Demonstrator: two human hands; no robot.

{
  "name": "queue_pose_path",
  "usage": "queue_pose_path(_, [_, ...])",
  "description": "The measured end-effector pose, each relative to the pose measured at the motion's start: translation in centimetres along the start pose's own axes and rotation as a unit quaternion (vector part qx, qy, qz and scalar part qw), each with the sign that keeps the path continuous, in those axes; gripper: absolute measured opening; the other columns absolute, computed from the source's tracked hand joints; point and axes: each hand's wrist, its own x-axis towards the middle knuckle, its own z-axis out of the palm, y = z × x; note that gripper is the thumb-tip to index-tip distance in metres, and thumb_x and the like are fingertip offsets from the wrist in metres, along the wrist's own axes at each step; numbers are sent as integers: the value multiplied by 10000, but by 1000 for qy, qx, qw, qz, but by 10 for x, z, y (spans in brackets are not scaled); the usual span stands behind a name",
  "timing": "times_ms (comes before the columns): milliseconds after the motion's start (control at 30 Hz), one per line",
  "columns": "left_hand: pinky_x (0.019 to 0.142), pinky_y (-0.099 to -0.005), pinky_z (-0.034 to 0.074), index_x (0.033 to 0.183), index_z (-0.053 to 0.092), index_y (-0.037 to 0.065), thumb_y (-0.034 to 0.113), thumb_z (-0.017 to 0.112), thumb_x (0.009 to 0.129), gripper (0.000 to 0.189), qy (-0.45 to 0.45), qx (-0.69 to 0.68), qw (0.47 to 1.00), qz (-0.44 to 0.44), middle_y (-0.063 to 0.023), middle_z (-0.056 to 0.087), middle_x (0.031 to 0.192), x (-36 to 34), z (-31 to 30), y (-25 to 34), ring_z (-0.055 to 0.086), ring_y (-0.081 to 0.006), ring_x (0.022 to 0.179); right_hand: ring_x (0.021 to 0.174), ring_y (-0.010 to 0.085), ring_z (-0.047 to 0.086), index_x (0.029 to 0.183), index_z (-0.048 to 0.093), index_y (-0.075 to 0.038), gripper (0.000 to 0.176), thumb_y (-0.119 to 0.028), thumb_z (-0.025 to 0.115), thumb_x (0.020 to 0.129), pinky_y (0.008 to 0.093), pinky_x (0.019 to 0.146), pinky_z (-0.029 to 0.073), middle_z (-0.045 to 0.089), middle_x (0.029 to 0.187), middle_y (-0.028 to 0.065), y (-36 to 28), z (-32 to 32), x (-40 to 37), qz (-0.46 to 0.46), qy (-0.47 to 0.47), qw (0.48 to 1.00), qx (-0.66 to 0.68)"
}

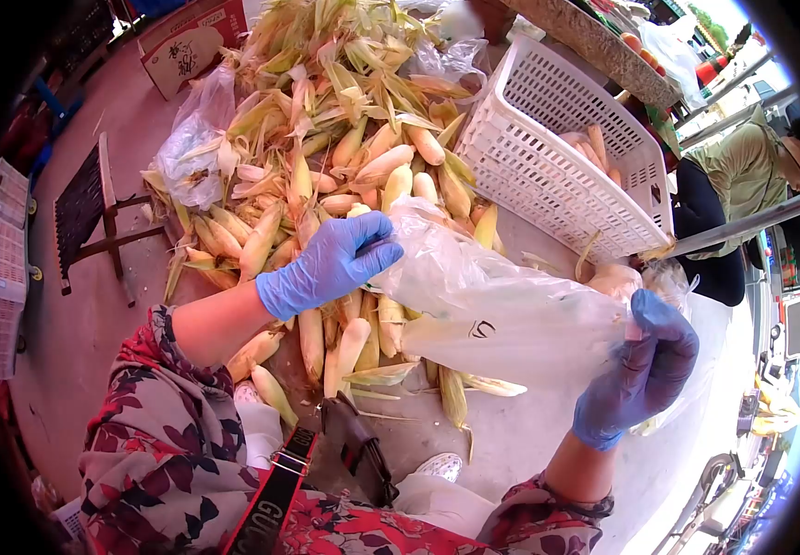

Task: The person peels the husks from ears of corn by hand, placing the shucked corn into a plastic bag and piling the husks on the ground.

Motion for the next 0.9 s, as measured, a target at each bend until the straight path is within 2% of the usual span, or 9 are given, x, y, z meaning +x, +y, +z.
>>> queue_pose_path(100, [565, -278, 396, 879, 537, 15, 186, 616, 833, 193, -16, -43, 997, 65, -76, 482, 659, -6, 22, -1, 405, -132, 598, 838, 114, 547, 962, 529, 3, 112, -60, 552, 872, 240, 809, 431, 583, 916, 50, 1, 9, -7, 79, -162, 983, -38])
queue_pose_path(133, [621, -375, 444, 808, 535, 30, 258, 632, 794, 248, -80, -50, 995, 14, -133, 564, 730, -8, 27, 0, 546, -281, 652, 847, 98, 537, 973, 526, -4, 125, -90, 543, 885, 233, 803, 422, 575, 948, 32, 11, 10, -4, 173, -308, 934, -60])
queue_pose_path(300, [720, -406, 465, 972, 566, 31, 354, 667, 741, 410, 0, 39, 970, 238, -176, 587, 782, -20, 69, 23, 582, -346, 725, 895, 146, 559, 1147, 516, 15, 289, -169, 454, 933, 250, 775, 474, 562, 1026, 88, -30, -1, 12, 144, 40, 985, 88])
queue_pose_path(367, [744, -411, 468, 1026, 563, 11, 358, 669, 736, 465, -69, 50, 975, 204, -190, 594, 803, -21, 90, 34, 590, -358, 748, 927, 167, 561, 1207, 482, 17, 334, -180, 431, 942, 274, 801, 486, 556, 1058, 103, -43, 7, 8, 153, 107, 973, 137])
queue_pose_path(467, [759, -406, 470, 1050, 559, -17, 326, 649, 768, 452, -216, 1, 975, 50, -195, 601, 868, -26, 109, 35, 597, -334, 798, 925, 167, 557, 1227, 474, 4, 355, -209, 422, 948, 271, 812, 467, 553, 1088, 112, -23, 29, 12, -94, 7, 980, -174])
queue_pose_path(533, [774, -386, 471, 1037, 570, -15, 307, 619, 817, 393, -226, -116, 966, -56, -189, 609, 978, -25, 101, 29, 604, -289, 880, 996, 173, 518, 1271, 436, -9, 505, -348, 498, 903, 292, 868, 417, 509, 1176, 118, -11, 38, 18, 97, -71, 993, 19])
queue_pose_path(700, [764, -365, 509, 1028, 572, 12, 222, 520, 899, 252, -20, -657, 688, -308, -114, 628, 946, 0, 81, -11, 619, -218, 826, 1126, 270, 444, 1376, 245, -15, 1047, -493, 762, 601, 379, 974, 323, 418, 1303, 164, 39, 36, -56, -21, -311, 930, -192])
queue_pose_path(833, [809, -334, 504, 1045, 561, 8, 217, 536, 891, 260, -85, -753, 564, -328, -95, 618, 941, 13, 73, -37, 607, -208, 855, 878, 223, 580, 1144, 505, 17, 562, -298, 713, 727, 348, 818, 439, 596, 1019, 152, 101, 57, -123, 32, -446, 857, -256])
queue_pose_path(900, [760, -278, 483, 1040, 565, 5, 187, 535, 889, 239, -20, -626, 699, -345, -52, 597, 900, 12, 76, -32, 573, -147, 815, 655, 131, 589, 873, 595, 31, 186, -155, 582, 866, 276, 667, 483, 628, 733, 75, 110, 67, -113, 287, -321, 902, -6])
